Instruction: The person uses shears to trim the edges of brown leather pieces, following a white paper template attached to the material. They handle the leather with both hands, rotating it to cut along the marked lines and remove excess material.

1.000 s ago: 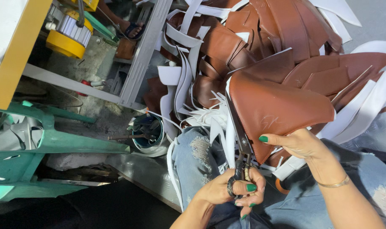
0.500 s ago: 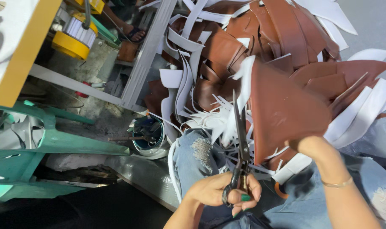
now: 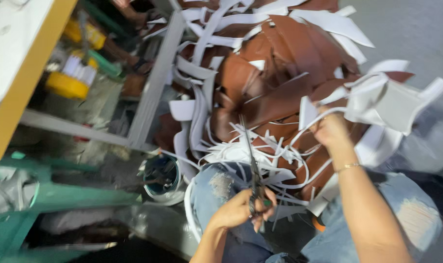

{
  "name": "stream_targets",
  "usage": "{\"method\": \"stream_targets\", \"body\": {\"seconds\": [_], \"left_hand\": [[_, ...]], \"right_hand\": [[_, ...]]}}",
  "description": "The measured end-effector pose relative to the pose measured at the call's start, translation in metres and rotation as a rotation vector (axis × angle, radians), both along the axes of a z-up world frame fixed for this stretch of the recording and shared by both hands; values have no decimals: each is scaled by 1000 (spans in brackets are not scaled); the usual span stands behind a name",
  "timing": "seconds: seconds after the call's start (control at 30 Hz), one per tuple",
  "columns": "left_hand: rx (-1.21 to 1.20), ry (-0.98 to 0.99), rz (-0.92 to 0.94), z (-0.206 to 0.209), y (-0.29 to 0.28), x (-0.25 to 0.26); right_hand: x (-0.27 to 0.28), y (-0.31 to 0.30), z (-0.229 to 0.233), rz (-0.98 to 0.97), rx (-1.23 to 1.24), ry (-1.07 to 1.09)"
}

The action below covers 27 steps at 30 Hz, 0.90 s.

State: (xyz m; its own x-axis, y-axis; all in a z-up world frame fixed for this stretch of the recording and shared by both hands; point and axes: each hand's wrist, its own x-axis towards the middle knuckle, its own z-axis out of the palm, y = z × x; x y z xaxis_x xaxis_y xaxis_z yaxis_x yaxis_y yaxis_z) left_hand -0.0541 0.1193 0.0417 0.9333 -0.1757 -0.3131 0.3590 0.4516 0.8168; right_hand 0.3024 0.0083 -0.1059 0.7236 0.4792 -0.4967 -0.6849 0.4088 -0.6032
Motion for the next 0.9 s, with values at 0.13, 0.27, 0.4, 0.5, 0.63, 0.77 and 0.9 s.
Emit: {"method": "stream_targets", "body": {"seconds": [0.13, 0.27, 0.4, 0.5, 0.63, 0.77, 0.9], "left_hand": [[43, 26, 146, -39, 19, 40], [263, 124, 347, -65, 26, 70], [119, 175, 428, -75, 27, 62], [103, 183, 407, -75, 25, 48], [100, 185, 387, -78, 23, 44], [132, 174, 382, -83, 22, 48], [172, 222, 410, -83, 21, 52]], "right_hand": [[-49, 0, -103, 466, -369, -797], [-143, -10, -122, 1301, -690, -805], [-173, -33, -76, 1757, -727, -1098], [-112, -41, -69, 1396, -1385, -1213], [-28, -78, -103, 283, -1465, -1017], [-2, -101, -144, 44, -1081, -107], [-7, -99, -163, 100, -980, -92]]}}
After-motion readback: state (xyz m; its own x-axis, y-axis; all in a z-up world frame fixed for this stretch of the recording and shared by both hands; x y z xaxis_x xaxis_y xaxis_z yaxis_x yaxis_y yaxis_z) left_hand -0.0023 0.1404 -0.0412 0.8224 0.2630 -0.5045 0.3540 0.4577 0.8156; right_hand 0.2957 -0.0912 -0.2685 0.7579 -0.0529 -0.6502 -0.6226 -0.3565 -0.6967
